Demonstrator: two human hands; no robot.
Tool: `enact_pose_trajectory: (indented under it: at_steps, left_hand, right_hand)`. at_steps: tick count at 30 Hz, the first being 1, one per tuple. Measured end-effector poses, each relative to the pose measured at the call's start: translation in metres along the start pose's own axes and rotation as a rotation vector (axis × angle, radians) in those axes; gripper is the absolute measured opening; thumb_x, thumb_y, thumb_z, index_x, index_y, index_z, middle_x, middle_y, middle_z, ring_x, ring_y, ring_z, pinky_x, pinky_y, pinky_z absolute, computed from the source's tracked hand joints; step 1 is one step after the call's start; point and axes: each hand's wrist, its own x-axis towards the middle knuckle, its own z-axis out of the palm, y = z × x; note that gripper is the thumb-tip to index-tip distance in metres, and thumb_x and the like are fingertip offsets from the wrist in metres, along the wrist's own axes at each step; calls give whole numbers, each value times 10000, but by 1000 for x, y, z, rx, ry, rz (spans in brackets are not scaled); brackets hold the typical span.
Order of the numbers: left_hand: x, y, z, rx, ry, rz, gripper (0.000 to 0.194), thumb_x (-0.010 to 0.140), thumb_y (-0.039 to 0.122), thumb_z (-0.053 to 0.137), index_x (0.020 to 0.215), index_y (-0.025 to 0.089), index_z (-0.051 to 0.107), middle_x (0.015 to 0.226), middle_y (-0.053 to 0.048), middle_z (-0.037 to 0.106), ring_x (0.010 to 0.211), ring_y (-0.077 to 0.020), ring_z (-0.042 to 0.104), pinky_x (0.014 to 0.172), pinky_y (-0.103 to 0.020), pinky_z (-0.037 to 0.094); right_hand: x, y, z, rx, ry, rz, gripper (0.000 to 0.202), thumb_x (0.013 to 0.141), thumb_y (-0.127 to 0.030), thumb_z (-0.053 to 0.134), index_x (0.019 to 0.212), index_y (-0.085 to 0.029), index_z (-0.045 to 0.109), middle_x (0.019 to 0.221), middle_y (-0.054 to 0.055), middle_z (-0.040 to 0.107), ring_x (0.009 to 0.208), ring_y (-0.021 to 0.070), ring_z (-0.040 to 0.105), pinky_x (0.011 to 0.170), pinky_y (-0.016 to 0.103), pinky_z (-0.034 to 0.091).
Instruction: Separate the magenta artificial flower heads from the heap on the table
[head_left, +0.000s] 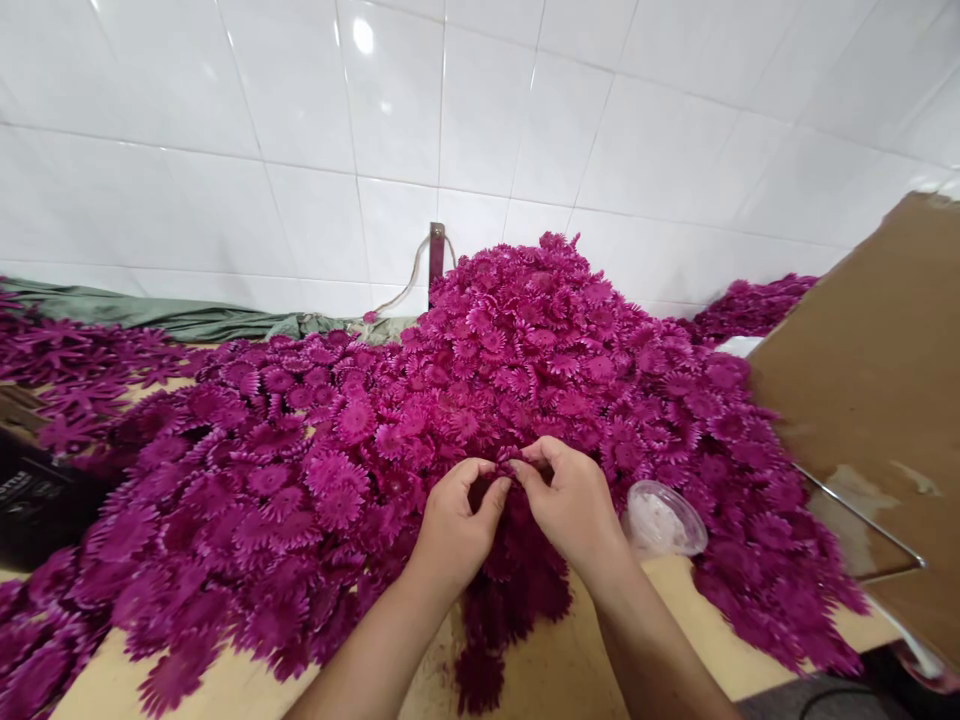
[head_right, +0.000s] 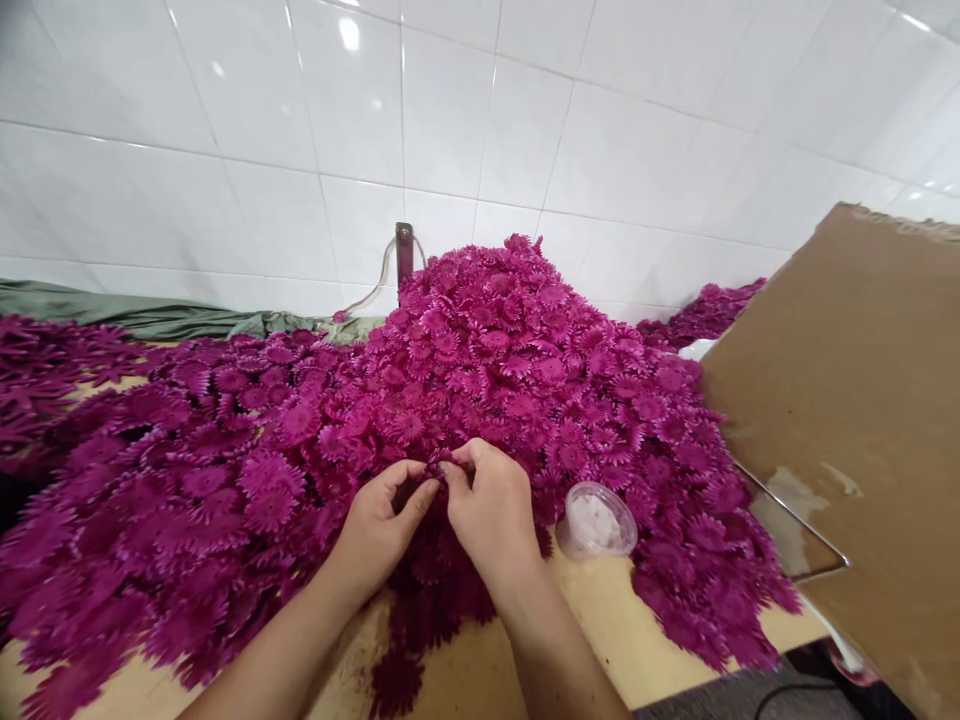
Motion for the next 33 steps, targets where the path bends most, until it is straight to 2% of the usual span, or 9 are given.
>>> enact_pose_trajectory:
  at_steps: [7,11,16,19,22,27,33]
  left_hand:
    - [2,4,-3,-286,-67,-189,163,669,302,590,746,158,580,664,13,571,624,-126,503,617,-243,397]
    - [4,6,-5,-415,-79,-251,197,657,347,601,647,156,557,555,49,513,535,-89,441,540,-212,352]
    - [5,4,-4,-598,13,-368,218,598,336,642,587,162,511,487,64,497,479,-72,415,492,-196,321]
    - [4,6,-3,-748,116,-449,249,544,328,674,592,169,490,485,78,478,463,-68,417,480,-194,335]
    - [3,11,-2,-837,201,-463,266,494,299,700,584,166,488,476,91,444,447,-56,395,450,-179,310]
    - [1,15,3,-861,168,-484,291,496,340,700,558,164,478,464,74,455,430,-55,380,440,-186,299]
    - [-2,19,9,-891,95,-507,328,505,388,702,544,167,462,459,69,439,430,-56,367,456,-195,308]
  right_hand:
    - [3,2,1,97,-24,107,267,702,-409,544,551,-193,496,494,-2,548,470,140,481,480,253,328]
    - [6,4,4,220,-84,78,273,683,-415,527,532,-197,465,492,-19,494,477,123,437,477,242,313]
    - [2,1,5,402,-194,80,282,668,-413,535,522,-202,418,478,-48,406,462,96,363,464,229,299]
    - [-8,-5,5,415,-178,33,262,688,-366,545,539,-201,406,495,-53,386,483,93,356,478,222,308]
    - [-19,-10,5,417,-147,-26,267,710,-318,548,546,-205,371,503,-60,353,488,89,345,470,212,305]
    - [-33,-9,3,485,-89,-98,273,745,-294,537,565,-210,350,526,-53,360,491,92,353,460,208,318]
    - [-45,-3,-4,621,-113,-104,260,771,-297,541,587,-206,381,600,-20,462,535,107,428,493,208,371]
